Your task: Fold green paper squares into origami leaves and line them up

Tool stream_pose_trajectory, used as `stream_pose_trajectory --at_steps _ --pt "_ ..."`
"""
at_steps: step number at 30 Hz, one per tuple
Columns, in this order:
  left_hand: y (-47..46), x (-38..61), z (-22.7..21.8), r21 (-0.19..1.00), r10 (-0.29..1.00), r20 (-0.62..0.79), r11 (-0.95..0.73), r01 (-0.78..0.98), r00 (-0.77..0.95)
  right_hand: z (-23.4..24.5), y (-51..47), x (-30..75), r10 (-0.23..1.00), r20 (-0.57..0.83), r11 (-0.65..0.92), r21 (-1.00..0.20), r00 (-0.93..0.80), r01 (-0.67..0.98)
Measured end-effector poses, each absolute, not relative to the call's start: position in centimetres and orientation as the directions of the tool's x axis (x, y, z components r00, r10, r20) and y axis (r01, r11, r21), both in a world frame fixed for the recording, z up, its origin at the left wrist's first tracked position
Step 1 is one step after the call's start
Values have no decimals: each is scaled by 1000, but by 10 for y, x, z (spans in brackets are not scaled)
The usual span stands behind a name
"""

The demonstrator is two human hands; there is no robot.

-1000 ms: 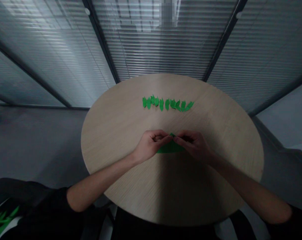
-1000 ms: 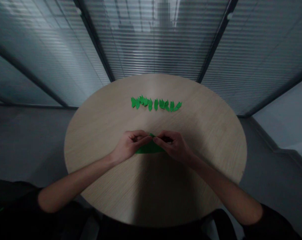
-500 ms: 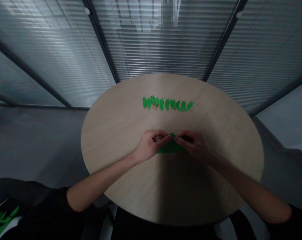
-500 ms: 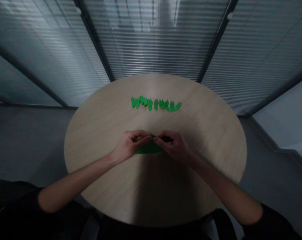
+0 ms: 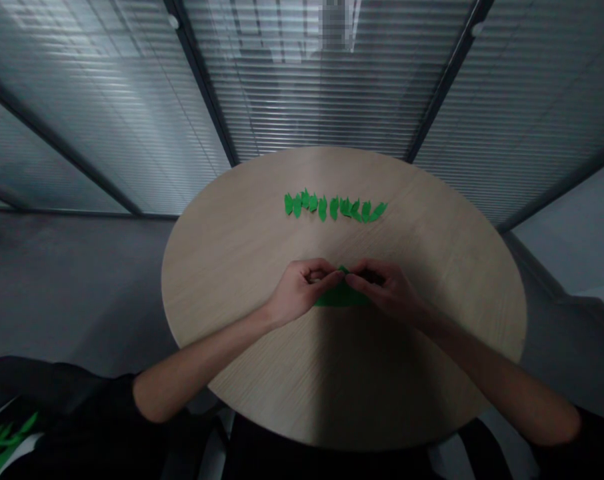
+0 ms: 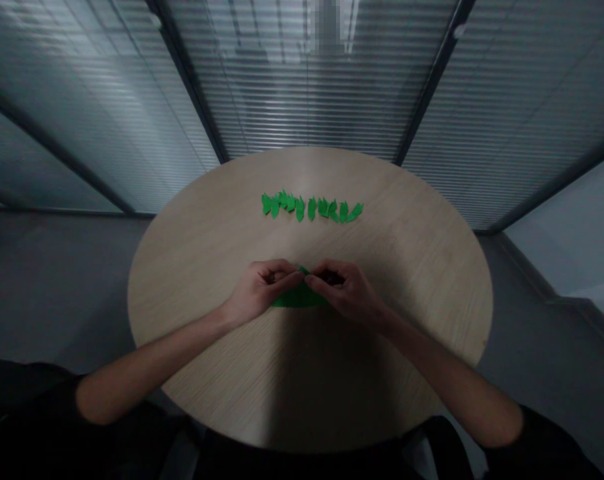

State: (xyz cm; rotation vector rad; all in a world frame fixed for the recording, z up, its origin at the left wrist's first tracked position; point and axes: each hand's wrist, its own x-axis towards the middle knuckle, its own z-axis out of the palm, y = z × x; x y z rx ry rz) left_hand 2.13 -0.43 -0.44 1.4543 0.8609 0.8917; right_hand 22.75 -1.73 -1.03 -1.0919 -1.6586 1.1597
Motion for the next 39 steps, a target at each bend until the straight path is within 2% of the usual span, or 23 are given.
stream_pose_trajectory --at_steps 13,27,35,39 --pt "-2 22 -8 997 910 31 -60 57 412 -12 -15 228 967 131 177 -961 -217 212" --pt "-4 21 -9 984 881 22 -102 144 472 -11 -14 228 963 112 174 -953 -247 248" --pt "0 20 -14 925 885 23 -196 327 466 -18 -10 229 962 141 221 -903 -232 368" --pt "2 17 -18 802 891 86 -328 499 447 -25 -4 228 943 268 331 -777 -195 536"
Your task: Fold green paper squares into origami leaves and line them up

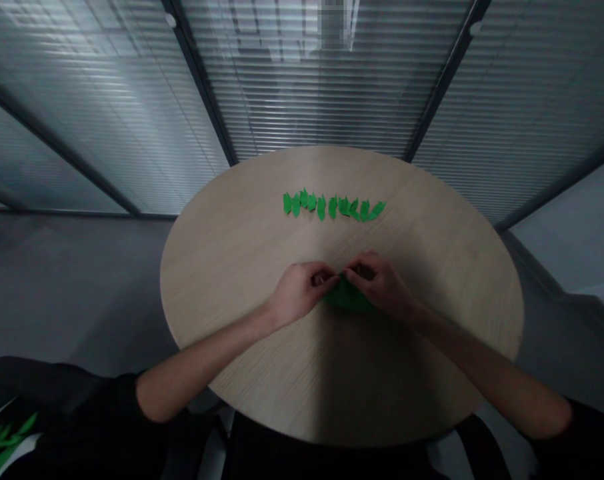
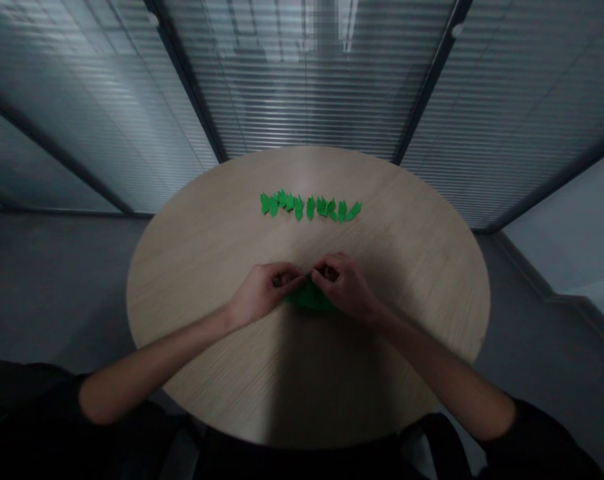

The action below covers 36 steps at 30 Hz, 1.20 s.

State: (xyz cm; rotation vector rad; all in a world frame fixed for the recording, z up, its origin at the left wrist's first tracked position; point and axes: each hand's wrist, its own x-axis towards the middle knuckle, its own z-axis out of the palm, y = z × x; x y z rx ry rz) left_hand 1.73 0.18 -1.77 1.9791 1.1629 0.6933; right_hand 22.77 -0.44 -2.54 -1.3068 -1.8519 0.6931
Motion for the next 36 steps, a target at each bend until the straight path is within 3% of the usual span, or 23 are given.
stream_pose_trajectory --at_steps 5,9,12,14,23,31,36 --pt "-3 12 -15 567 854 278 -515 643 439 -31 3 227 920 325 388 -666 -220 637" --pt "-16 15 -16 311 651 509 -749 585 563 -34 5 226 919 307 390 -610 -248 690" --pt "-29 22 -23 180 470 513 -877 445 718 -35 5 227 912 310 406 -580 -270 706" --pt "-37 27 -27 138 451 469 -887 441 759 -35 4 227 907 310 416 -572 -283 707" --pt "-45 25 -23 118 564 310 -822 557 766 -33 6 227 907 331 412 -578 -259 704" --pt "-50 27 -24 42 530 312 -837 545 789 -33 6 228 924 300 379 -634 -236 674" --pt "-55 30 -21 52 597 250 -794 605 762 -34 7 228 922 313 381 -628 -229 679"
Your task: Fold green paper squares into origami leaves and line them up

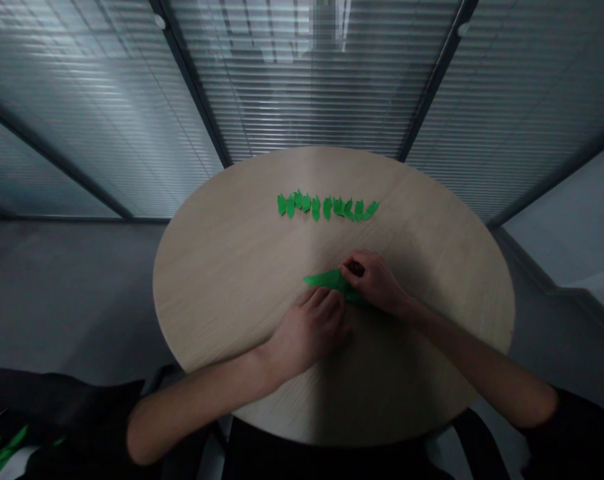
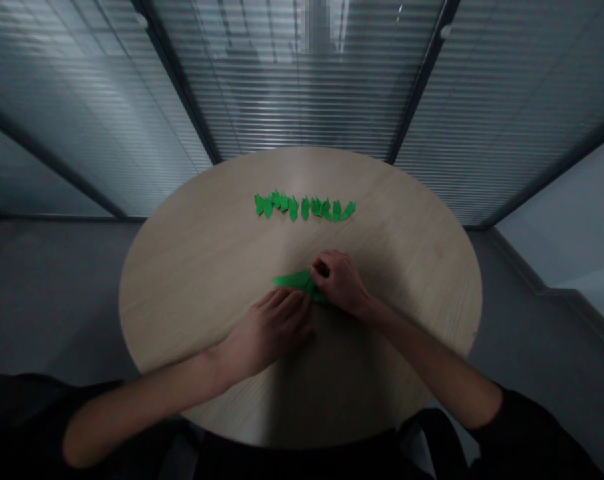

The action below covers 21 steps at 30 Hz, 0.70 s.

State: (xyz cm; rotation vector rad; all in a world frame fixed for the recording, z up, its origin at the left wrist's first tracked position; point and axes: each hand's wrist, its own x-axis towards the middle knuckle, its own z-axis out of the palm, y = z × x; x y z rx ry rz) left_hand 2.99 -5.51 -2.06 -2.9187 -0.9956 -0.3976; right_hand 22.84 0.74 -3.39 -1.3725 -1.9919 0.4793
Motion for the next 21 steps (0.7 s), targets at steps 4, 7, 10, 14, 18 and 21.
stream_pose_trajectory --at_steps 4,7,10,14,18,21 --pt "-60 30 -13 73 690 149 -722 688 708 -34 7 228 927 301 369 -632 -223 682" --pt "-65 30 -10 83 738 128 -674 734 662 -34 7 228 930 294 361 -635 -219 683" --pt "-68 30 -10 90 755 134 -654 751 642 -35 7 228 927 305 368 -628 -219 685" --pt "-72 32 -11 105 772 118 -635 765 625 -35 7 229 924 311 375 -628 -222 682" --pt "-76 32 -11 89 798 99 -602 793 595 -35 7 229 922 315 381 -628 -226 679" --pt "-77 31 -10 86 817 81 -576 813 571 -35 7 228 924 312 376 -635 -222 675"
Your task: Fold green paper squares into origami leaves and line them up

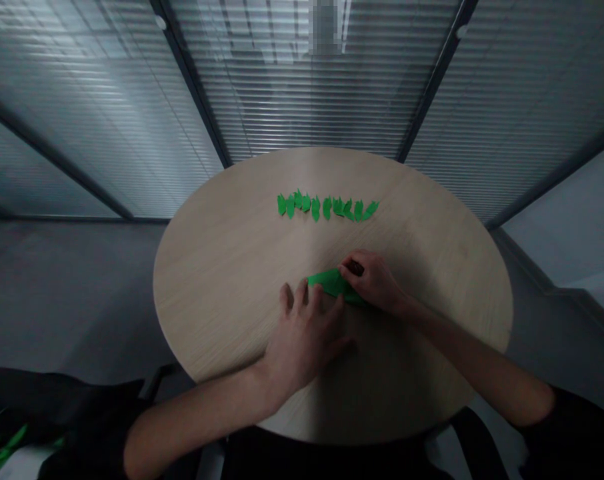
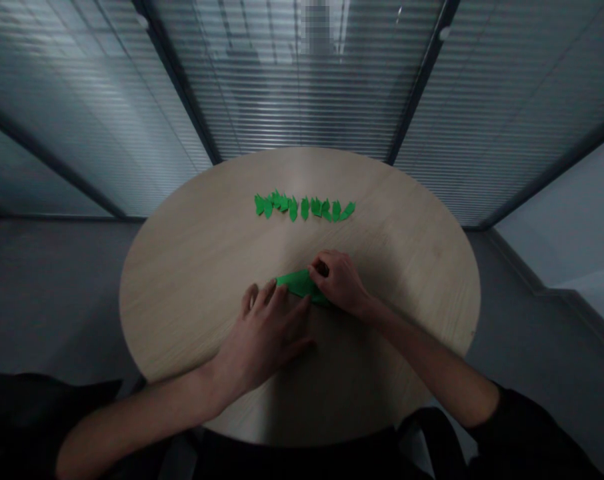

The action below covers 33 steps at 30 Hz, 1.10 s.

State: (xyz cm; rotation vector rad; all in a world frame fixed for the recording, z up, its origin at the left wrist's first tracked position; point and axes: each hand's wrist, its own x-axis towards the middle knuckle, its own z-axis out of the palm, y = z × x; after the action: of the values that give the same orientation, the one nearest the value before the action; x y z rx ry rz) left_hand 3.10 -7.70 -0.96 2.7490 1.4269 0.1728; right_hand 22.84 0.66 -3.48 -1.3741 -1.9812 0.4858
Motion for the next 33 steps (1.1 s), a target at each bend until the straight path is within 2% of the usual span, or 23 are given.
stream_pose_trajectory --at_steps 12,19,23,26,28,30,32,33 --pt "-80 29 -8 169 829 65 -558 813 556 -33 6 227 940 275 339 -675 -202 656" --pt "-80 25 -9 198 827 93 -561 804 555 -36 7 228 957 240 289 -743 -163 604" --pt "-79 24 -12 214 810 171 -587 781 562 -31 4 228 981 174 192 -863 -83 467" --pt "-72 20 -16 214 771 296 -629 747 564 -23 0 227 989 139 150 -916 -56 373" --pt "-62 16 -17 290 749 405 -649 703 524 -17 -3 227 990 135 139 -936 -34 323" --pt "-50 12 -16 471 766 461 -639 609 448 -13 -5 227 994 109 110 -956 -20 271" --pt "-38 11 -14 683 849 391 -527 505 356 -10 -7 227 998 58 63 -979 -32 195" --pt "-34 11 -13 782 893 312 -435 445 325 -9 -8 227 999 36 41 -987 -36 154"
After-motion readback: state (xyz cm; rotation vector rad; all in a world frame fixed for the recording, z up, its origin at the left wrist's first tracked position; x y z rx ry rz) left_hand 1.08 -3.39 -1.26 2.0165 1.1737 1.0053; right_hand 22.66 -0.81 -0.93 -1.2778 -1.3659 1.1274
